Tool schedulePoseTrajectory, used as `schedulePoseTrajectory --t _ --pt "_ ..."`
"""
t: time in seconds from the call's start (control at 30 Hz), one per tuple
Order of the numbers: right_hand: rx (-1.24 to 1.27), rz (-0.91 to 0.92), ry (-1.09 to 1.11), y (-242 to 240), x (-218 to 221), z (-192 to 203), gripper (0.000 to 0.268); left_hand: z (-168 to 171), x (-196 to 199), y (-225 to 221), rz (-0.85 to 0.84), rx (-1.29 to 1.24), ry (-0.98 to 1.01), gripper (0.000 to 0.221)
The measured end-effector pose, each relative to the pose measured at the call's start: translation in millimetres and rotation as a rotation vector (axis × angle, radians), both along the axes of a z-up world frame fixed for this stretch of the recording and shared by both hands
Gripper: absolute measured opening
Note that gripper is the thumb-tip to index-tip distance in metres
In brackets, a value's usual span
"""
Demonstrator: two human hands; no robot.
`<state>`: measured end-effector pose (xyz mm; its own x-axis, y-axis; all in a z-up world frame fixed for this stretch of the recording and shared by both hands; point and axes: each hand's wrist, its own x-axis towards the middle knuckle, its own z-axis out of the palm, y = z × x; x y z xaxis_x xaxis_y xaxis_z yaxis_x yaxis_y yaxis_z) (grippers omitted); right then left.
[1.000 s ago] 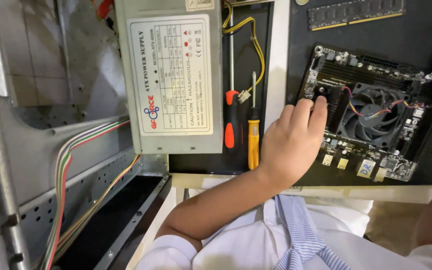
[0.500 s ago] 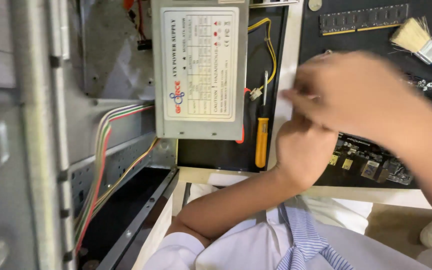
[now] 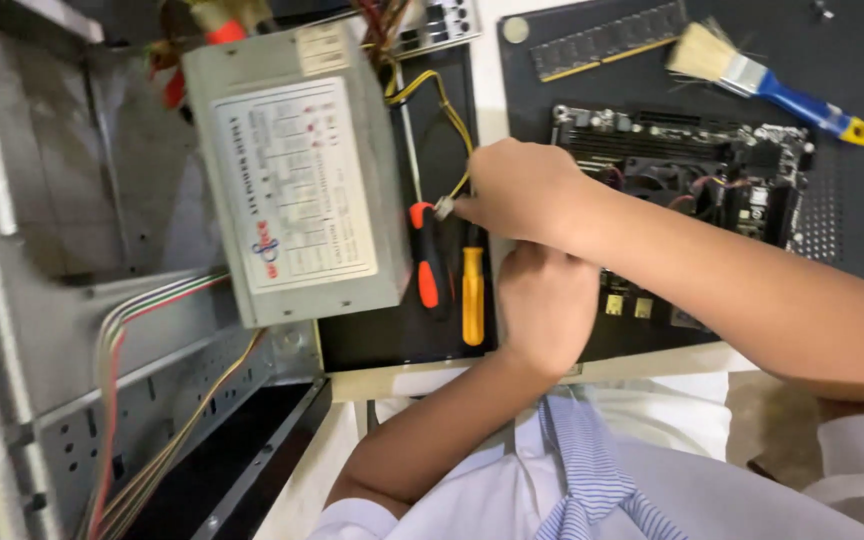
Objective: Cleaning a computer motherboard with a brush and connecting internal cables like the CPU fan header.
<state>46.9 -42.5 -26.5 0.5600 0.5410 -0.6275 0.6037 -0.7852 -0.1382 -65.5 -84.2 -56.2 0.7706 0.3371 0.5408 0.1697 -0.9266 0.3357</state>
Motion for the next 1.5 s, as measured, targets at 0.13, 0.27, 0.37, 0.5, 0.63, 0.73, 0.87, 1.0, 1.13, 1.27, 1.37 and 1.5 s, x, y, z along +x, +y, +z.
schedulePoseTrajectory --t 0.13,0.27,0.37,0.5,0.63,0.73,0.87,1.0,1.13,1.27,1.37,1.5 --pt "0.226 -0.044 0.004 -3.0 3.7 22.7 0.043 6.5 4.2 9.6 -0.007 0.017 -0.006 0.015" --pt "0.48 0.214 -0.208 -27.7 31.8 49.3 0.029 9.2 -2.5 23.9 -0.151 -0.256 0.139 0.012" --pt "1.287 -0.507 0.444 -64.5 25.9 98.1 0.029 1.3 -2.6 30.0 -0.239 -0.447 0.134 0.021" --pt "1.546 -0.307 0.584 -76.0 19.0 110.3 0.034 9.6 -0.6 40.0 -0.289 -0.599 0.242 0.021" --pt "2.079 -0.859 1.066 -104.6 12.4 71.0 0.035 6.0 0.1 45.4 -0.33 -0.724 0.275 0.03" --pt "1.588 -0.351 0.566 -103.2 11.5 59.3 0.03 2.8 -0.8 46.5 -0.36 -0.744 0.257 0.03" --pt "1.41 -0.332 0.639 -96.9 8.0 64.2 0.048 -0.2 -1.2 48.9 -0.389 -0.768 0.283 0.031" --pt "1.409 -0.247 0.581 -101.9 5.1 59.7 0.041 0.6 0.0 50.7 -0.413 -0.794 0.304 0.032" --pt "1.58 -0.165 0.336 -86.5 -6.0 77.9 0.047 0.9 -0.5 49.4 -0.372 -0.741 0.315 0.03" --pt "1.751 -0.253 0.537 -114.2 0.0 35.8 0.043 1.6 -0.9 49.8 -0.382 -0.726 0.305 0.029" --pt "1.347 -0.075 0.447 -103.5 5.5 53.9 0.022 -3.4 -2.4 49.5 -0.385 -0.733 0.322 0.032" --pt "1.52 -0.242 0.353 -100.8 -2.0 46.4 0.048 -2.1 -1.1 51.9 -0.371 -0.701 0.307 0.03"
